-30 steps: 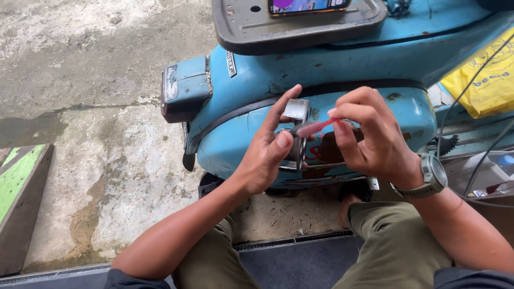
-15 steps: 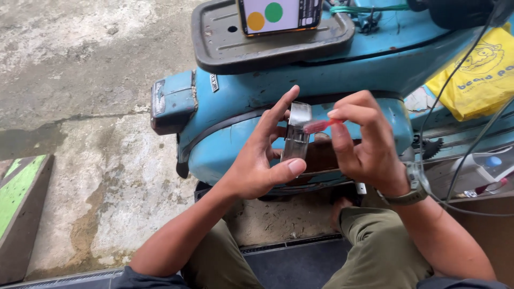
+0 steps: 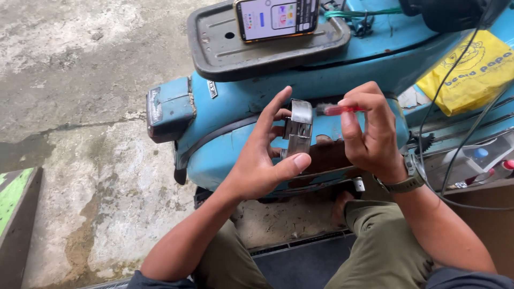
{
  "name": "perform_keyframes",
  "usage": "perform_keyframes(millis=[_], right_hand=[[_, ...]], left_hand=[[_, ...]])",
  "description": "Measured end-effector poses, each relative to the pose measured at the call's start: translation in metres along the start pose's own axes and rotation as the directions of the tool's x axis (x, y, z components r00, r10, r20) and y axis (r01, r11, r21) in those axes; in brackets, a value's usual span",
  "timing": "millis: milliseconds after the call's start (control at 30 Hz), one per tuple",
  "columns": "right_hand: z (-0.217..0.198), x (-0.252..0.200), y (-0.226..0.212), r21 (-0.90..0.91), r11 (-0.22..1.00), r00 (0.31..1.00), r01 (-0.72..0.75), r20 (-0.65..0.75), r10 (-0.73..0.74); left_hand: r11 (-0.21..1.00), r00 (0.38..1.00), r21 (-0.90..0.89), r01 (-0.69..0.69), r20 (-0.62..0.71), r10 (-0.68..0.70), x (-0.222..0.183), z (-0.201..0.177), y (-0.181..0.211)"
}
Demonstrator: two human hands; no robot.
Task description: Cleaning a metal motorcycle component using a small brush while sitting next to a scooter.
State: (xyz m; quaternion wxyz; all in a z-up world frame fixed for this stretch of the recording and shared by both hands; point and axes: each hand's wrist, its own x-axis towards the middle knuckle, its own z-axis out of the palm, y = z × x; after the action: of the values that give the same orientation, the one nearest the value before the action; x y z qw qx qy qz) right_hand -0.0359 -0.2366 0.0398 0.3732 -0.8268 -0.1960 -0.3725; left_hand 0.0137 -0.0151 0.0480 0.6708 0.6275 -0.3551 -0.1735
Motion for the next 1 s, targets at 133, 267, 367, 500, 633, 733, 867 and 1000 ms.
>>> perform_keyframes(millis=[133,267,367,500,633,733,867,1000], right_hand=[[0.025,0.004,0.003,0.033,0.996,0.996,0.084,0.016,-0.084],[0.046,0.021,-0.001,0.075,0.992,0.993,0.106,0.048,-0.110],[0.057,0.025,-0.006,0.105,0.985,0.988,0.136,0.055,-0.142],[0.057,0.028,-0.001,0.059,0.986,0.983,0.157,0.090,-0.162],[0.044,0.025,-0.006,0.027,0.990,0.988,0.138,0.072,-0.139],[0.032,0.022,-0.010,0.013,0.996,0.994,0.091,0.052,-0.092],[0.015,0.024,-0.023,0.012,0.998,0.998,-0.069,0.014,0.069],[0.006,0.026,-0.020,0.192,0.953,0.966,-0.235,-0.057,0.250]], left_hand=[[0.999,0.999,-0.026,0.038,-0.037,-0.039,-0.011,-0.008,0.004],[1.000,0.991,-0.009,0.011,-0.132,-0.012,-0.021,-0.018,0.011],[1.000,0.983,-0.013,-0.008,-0.183,0.005,-0.029,-0.026,0.015],[0.999,0.973,-0.028,-0.029,-0.231,0.022,-0.034,-0.028,0.014],[0.999,0.974,-0.028,-0.038,-0.224,0.031,-0.026,-0.018,0.014],[0.999,0.978,-0.006,-0.036,-0.207,0.034,-0.015,-0.005,0.015],[0.999,0.985,-0.035,-0.037,-0.171,0.031,0.002,0.012,0.005],[0.994,0.984,-0.099,-0.039,-0.176,0.021,0.008,0.025,-0.009]])
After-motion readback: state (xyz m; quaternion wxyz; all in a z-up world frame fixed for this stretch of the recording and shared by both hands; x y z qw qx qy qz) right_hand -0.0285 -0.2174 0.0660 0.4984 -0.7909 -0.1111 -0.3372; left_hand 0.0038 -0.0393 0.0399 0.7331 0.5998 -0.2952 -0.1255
